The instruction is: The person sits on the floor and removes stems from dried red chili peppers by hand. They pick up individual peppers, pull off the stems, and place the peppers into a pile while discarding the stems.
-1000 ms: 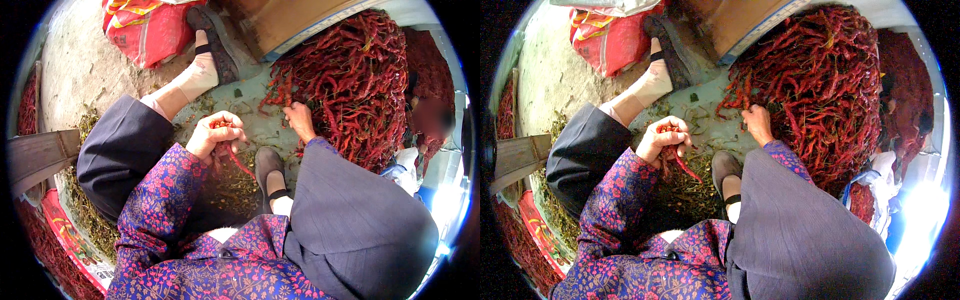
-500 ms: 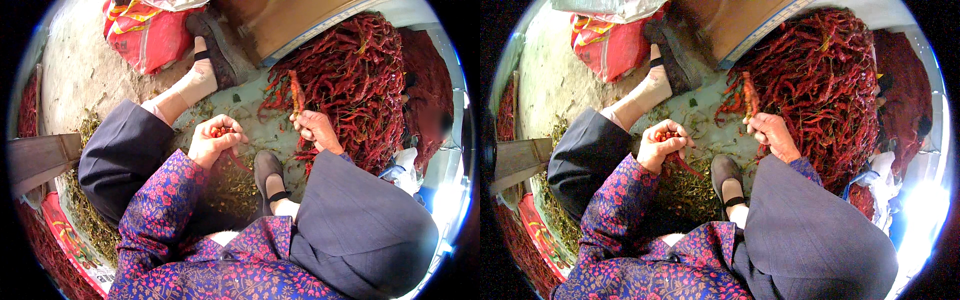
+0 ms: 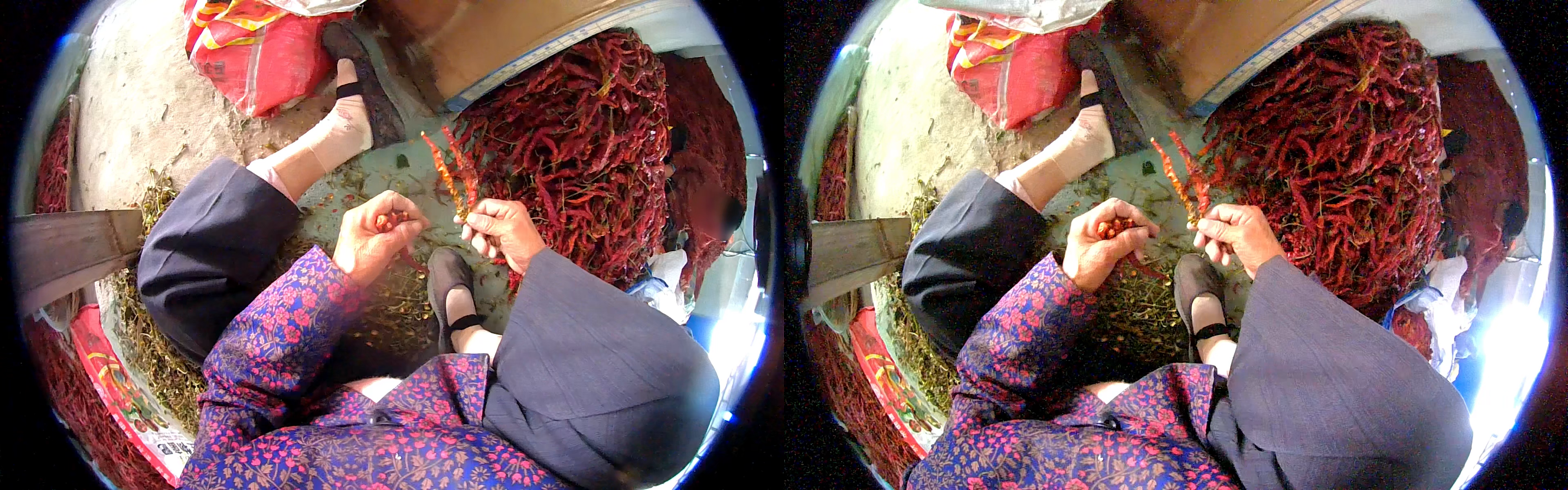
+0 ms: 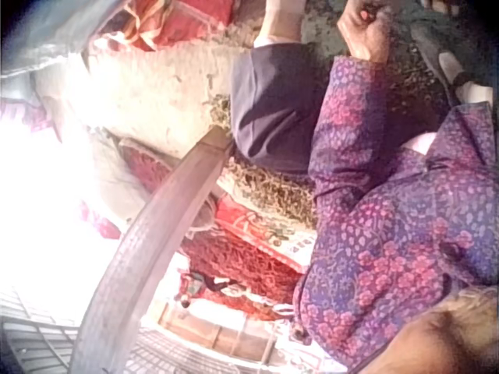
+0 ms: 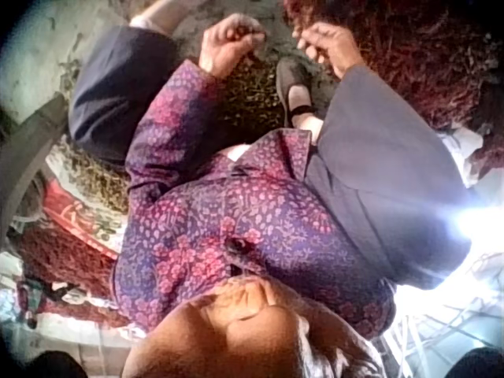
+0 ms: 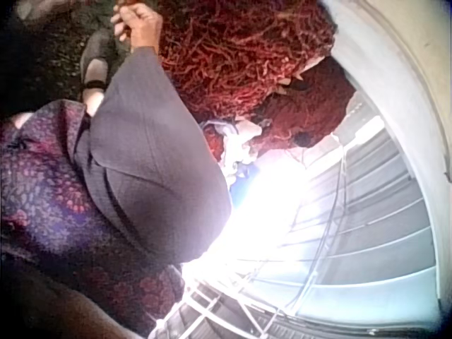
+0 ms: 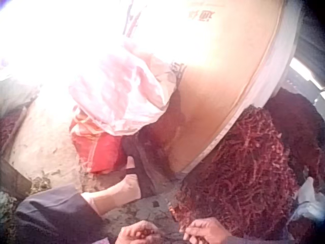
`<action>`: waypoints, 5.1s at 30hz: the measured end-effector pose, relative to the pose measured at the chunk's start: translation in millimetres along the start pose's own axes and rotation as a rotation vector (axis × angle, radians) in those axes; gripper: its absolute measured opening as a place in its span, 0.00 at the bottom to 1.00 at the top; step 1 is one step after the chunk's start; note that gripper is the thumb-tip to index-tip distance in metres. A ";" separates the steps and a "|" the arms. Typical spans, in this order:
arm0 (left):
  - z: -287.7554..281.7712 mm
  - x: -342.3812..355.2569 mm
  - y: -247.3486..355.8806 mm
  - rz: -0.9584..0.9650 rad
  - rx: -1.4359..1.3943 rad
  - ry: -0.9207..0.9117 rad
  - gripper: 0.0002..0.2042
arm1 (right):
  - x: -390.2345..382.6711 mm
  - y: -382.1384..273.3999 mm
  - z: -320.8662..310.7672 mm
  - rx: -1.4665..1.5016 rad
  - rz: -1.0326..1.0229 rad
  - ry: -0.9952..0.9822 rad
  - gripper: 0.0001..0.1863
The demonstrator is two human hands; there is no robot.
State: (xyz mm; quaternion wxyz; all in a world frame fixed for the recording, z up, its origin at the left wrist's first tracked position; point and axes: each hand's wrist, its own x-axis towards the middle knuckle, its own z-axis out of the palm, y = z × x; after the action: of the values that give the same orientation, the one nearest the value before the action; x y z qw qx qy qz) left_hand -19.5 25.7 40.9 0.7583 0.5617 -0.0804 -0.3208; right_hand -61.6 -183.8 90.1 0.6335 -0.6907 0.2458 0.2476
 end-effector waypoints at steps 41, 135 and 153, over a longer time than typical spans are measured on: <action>-2.1 -1.9 0.2 0.113 0.041 0.153 0.04 | -8.8 20.9 23.5 0.085 0.100 -0.072 0.09; -2.0 5.8 -21.1 -0.237 -0.373 0.010 0.05 | 1.6 23.9 57.6 0.131 -0.244 0.028 0.06; -10.3 15.3 -25.5 -0.272 -0.489 0.126 0.06 | 65.0 50.3 -63.6 -0.043 -0.321 0.345 0.07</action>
State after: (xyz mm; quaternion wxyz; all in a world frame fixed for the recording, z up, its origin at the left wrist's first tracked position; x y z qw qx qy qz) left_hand -12.7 21.0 10.5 0.8249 0.3867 0.1228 -0.3936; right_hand -43.4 -252.8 14.6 0.5985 -0.7662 0.2322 0.0274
